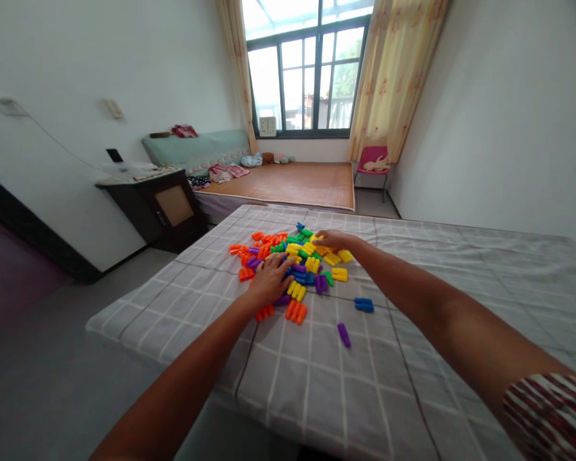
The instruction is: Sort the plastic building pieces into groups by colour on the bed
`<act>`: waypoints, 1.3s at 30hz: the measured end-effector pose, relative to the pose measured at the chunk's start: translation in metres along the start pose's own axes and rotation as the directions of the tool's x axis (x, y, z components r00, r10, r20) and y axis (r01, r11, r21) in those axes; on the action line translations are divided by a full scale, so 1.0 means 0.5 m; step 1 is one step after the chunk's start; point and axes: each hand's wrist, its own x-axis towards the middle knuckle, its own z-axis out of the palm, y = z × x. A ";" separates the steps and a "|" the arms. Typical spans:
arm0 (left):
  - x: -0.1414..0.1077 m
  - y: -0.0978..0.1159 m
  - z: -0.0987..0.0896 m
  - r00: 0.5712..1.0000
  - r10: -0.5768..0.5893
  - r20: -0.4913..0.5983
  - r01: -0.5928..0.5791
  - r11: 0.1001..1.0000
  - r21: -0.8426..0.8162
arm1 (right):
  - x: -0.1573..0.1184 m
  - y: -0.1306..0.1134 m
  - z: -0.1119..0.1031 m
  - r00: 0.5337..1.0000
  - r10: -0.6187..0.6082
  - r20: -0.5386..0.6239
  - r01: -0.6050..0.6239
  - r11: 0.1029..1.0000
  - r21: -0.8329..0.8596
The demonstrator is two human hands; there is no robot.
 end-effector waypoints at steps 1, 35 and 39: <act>-0.001 0.001 0.002 1.000 -0.002 -0.026 0.002 1.000 -0.007 | -0.007 -0.019 0.009 1.000 -0.006 -0.011 0.006 1.000 0.017; -0.053 -0.081 -0.018 0.964 -0.132 -0.229 0.079 0.971 -0.227 | -0.104 -0.054 0.037 0.918 -0.375 -0.129 0.394 0.823 0.409; -0.037 -0.196 -0.019 0.905 -0.367 -0.214 0.311 0.915 -0.257 | -0.012 -0.030 0.002 0.943 -0.295 -0.153 0.312 0.945 0.099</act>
